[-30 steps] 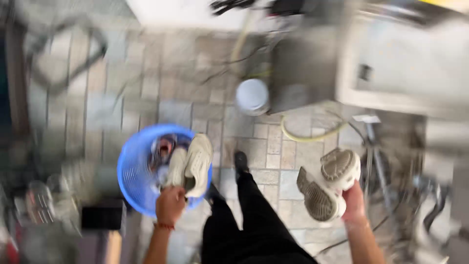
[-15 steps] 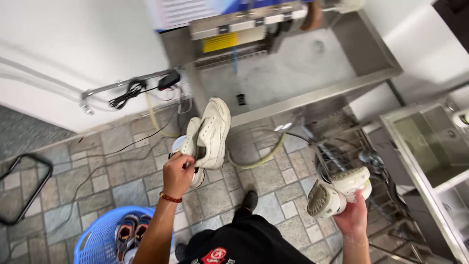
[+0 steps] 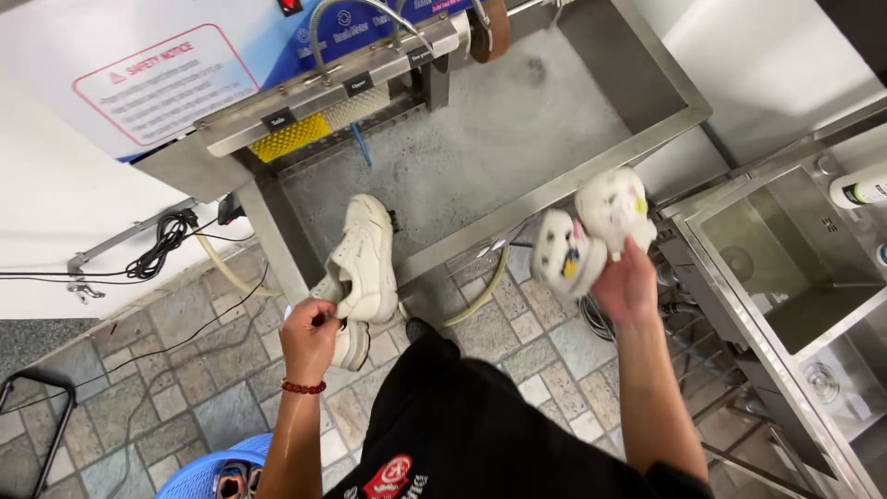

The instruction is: Wash shoes in a commercial shoe-washing machine and untie laces for cleaning.

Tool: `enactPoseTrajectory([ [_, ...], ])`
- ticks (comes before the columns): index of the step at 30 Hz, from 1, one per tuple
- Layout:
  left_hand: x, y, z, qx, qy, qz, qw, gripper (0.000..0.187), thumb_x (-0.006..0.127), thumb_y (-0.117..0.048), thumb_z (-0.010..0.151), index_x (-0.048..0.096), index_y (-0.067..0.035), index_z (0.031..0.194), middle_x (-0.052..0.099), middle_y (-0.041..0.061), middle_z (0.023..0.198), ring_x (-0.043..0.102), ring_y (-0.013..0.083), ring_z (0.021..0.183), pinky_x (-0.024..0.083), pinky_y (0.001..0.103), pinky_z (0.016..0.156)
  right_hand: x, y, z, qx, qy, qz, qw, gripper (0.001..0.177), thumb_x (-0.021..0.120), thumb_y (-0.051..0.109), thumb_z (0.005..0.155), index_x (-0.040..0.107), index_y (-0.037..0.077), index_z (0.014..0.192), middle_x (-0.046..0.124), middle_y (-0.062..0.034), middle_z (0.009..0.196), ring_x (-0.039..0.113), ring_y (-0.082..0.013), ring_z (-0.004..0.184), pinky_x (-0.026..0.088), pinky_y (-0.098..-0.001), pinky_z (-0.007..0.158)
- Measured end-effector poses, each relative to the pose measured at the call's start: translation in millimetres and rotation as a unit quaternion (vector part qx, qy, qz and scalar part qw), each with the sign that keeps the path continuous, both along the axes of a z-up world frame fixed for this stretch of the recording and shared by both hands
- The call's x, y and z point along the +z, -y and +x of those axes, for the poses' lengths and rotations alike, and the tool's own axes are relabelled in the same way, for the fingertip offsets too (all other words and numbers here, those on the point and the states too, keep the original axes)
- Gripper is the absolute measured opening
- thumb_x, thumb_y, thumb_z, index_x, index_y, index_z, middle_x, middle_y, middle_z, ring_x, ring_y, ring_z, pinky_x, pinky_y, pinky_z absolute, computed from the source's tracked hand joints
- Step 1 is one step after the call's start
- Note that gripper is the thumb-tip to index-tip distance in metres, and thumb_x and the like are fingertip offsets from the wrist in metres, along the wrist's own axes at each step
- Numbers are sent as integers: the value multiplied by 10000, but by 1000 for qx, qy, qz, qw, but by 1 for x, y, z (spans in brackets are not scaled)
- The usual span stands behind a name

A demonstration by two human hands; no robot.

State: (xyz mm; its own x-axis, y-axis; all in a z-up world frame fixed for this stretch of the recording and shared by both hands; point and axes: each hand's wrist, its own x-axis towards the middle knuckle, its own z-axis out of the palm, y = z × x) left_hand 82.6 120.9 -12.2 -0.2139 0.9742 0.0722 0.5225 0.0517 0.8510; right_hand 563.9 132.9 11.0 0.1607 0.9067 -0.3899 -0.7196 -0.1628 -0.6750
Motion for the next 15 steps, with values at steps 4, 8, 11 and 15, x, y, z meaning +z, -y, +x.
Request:
enactPoseTrajectory([
  [4, -7, -45, 15, 2, -12, 28, 1000, 124, 674, 43, 714, 681, -21, 820, 654, 65, 774, 619, 172, 666, 482, 297, 642, -12, -118, 26, 11, -9, 22, 1000, 638, 505, 376, 998, 360, 106, 1557, 462, -132, 1586, 443, -326, 1471, 312, -557, 1236],
  [8, -1, -74, 37, 17, -52, 3, 998, 112, 691, 38, 727, 691, -21, 821, 636, 77, 775, 618, 184, 657, 485, 303, 643, -46, -234, 48, 36, -63, -79, 994, 680, 555, 369, 948, 380, 60, 1528, 519, -167, 1434, 498, -334, 1374, 364, -541, 1204],
  [11, 2, -98, 66, 54, -43, -15, 998, 107, 687, 30, 744, 699, -26, 835, 640, 61, 779, 619, 163, 661, 487, 291, 642, -110, -329, 69, 50, -89, -142, 985, 712, 590, 367, 919, 392, 15, 1506, 539, -189, 1380, 526, -343, 1334, 389, -529, 1184],
  [15, -15, -113, 109, 129, -19, -66, 989, 118, 682, 29, 749, 708, -21, 852, 604, 59, 731, 563, 152, 636, 459, 291, 627, -262, -429, 100, 79, -145, -199, 966, 778, 664, 384, 975, 391, -100, 1520, 525, -218, 1420, 522, -335, 1352, 399, -446, 1178],
])
